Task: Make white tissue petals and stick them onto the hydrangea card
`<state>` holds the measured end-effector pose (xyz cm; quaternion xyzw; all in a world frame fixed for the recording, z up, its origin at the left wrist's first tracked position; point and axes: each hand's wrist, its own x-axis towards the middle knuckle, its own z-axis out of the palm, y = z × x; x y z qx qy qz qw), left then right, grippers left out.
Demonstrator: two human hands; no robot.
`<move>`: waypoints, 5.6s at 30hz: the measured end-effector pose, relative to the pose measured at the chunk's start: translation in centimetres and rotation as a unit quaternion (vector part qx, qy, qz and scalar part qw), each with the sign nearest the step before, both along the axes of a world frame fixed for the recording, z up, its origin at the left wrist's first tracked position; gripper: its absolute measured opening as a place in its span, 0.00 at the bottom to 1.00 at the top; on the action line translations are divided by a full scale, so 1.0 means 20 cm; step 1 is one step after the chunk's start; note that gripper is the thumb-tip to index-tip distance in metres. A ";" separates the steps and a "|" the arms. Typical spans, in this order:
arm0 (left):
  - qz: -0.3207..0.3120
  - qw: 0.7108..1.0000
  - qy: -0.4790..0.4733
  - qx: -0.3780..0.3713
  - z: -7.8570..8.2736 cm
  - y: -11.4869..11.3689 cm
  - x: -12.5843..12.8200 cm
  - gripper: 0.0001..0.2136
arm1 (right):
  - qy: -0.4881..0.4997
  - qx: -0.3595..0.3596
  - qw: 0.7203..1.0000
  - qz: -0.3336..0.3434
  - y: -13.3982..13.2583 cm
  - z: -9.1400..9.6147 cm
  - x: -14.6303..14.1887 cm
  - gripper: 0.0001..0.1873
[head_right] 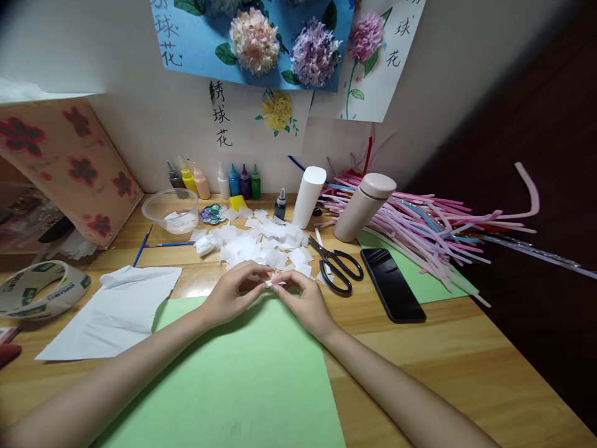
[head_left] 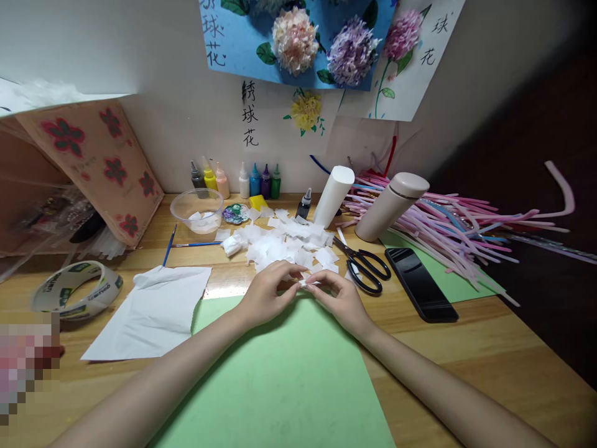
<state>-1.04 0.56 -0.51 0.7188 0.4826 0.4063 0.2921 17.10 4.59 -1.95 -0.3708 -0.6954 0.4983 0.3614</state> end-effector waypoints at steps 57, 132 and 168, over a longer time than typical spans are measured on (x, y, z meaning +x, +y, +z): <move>0.089 0.977 0.138 0.134 -0.03 -0.02 0.05 0.07 | -0.052 -0.007 0.997 0.063 0.00 0.02 0.02 0.20; 0.096 0.978 0.127 0.134 -0.04 -0.02 0.04 0.05 | -0.062 0.037 0.996 0.055 0.00 0.03 0.01 0.06; 0.128 0.984 0.071 0.103 0.00 0.00 0.02 0.08 | -0.039 0.020 0.998 0.038 0.01 0.01 0.02 0.07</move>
